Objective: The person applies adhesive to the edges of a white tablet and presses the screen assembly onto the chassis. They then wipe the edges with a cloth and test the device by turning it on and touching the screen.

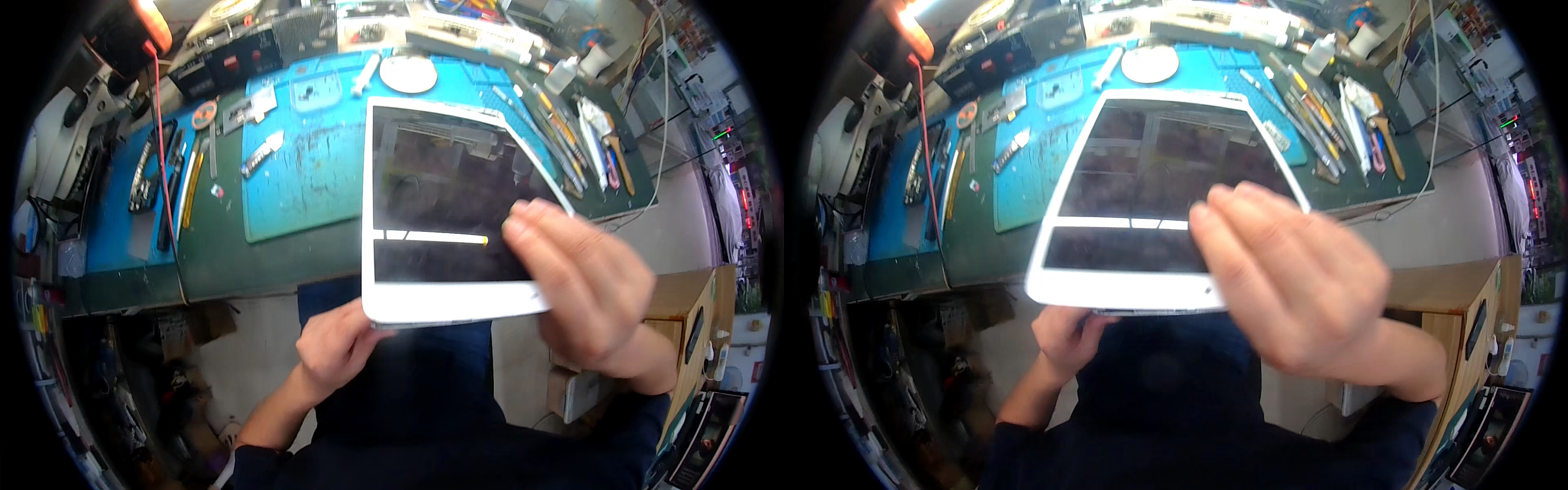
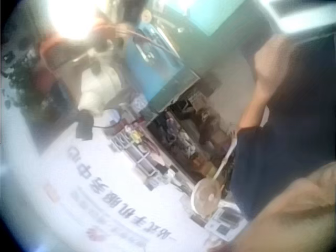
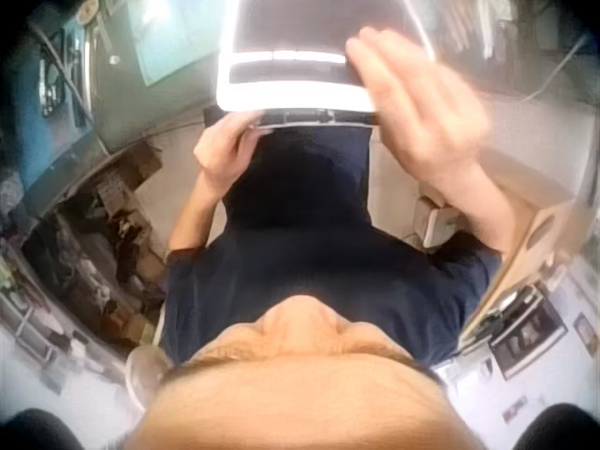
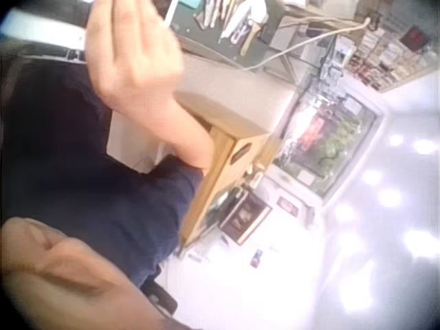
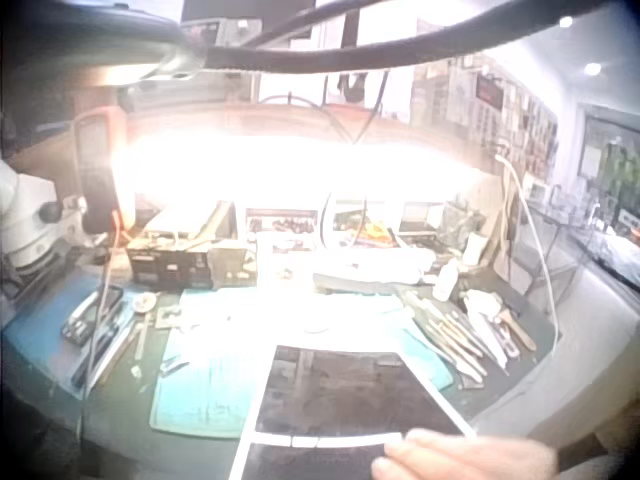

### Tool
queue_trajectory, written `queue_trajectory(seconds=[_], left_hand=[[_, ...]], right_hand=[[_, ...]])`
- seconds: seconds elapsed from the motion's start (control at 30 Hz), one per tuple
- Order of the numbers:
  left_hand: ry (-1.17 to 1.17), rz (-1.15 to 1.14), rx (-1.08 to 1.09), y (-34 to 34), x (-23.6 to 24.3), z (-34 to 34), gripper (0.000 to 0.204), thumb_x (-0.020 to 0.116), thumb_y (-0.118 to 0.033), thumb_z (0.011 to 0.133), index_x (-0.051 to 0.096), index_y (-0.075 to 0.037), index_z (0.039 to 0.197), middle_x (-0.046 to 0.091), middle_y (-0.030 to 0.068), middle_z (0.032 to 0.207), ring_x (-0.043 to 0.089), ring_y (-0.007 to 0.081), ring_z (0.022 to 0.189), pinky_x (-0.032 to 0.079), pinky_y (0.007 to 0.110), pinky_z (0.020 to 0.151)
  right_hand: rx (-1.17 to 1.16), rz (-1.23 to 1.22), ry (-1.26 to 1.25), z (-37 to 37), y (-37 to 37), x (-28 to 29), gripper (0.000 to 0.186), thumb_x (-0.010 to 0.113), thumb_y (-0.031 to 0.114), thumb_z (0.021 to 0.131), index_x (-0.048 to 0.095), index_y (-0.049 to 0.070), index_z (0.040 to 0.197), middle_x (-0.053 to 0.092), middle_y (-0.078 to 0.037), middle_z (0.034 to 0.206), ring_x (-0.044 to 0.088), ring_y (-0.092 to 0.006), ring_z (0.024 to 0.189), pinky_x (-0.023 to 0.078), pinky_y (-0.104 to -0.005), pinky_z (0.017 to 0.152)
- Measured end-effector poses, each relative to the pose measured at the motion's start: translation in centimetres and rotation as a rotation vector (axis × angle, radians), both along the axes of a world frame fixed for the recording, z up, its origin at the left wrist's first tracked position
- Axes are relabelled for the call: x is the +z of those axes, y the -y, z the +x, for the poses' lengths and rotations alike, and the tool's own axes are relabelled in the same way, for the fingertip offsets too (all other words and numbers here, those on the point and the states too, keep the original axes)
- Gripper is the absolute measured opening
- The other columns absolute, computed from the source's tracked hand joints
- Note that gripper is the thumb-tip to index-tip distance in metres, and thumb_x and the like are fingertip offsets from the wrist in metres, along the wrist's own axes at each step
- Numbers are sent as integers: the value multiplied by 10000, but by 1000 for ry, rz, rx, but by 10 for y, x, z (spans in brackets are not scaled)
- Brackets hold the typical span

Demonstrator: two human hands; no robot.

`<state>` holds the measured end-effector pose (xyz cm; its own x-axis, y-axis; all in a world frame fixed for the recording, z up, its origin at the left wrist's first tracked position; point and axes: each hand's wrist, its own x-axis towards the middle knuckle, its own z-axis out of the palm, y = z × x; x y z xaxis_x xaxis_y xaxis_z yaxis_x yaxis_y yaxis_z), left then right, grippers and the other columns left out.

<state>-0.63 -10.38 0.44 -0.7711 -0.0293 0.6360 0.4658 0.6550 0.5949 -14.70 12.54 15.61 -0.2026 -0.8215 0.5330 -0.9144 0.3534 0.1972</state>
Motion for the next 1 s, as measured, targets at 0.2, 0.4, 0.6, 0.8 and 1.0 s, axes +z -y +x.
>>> queue_trajectory(seconds=[0.2,0.4,0.6,0.8,1.0], left_hand=[[-11,38,-40,-2,2,-8,429,859,29,741,703,29,1141,758,187,1033,753,261,787,605,306,662],[-45,89,-68,-4,-2,-14,488,869,17,743,683,37,1194,759,189,1038,761,263,801,613,303,672],[-5,52,-61,-2,1,-11,517,873,-1,748,663,57,1217,761,186,1024,763,273,804,612,310,663],[-8,-20,-78,4,-2,-12,485,871,-19,749,678,56,1188,759,174,985,750,273,776,604,318,654],[13,-54,-37,-7,3,-15,378,854,-92,804,712,42,1127,763,185,975,759,275,821,605,318,717]], right_hand=[[19,121,142,-17,0,41,258,677,28,894,687,-65,1135,742,-227,1051,750,-345,971,608,-383,830],[-26,187,235,-25,3,67,238,695,-2,904,704,-27,1141,748,-176,1062,735,-314,958,570,-356,816],[62,167,203,-40,13,71,172,697,12,924,697,-30,1091,724,-150,965,691,-271,835,539,-339,725],[123,184,193,-60,9,81,148,716,41,924,688,-32,1051,700,-151,923,666,-266,777,513,-329,677],[165,160,185,-72,6,85,152,720,22,899,695,-29,1041,712,-161,929,693,-291,795,523,-336,678]])
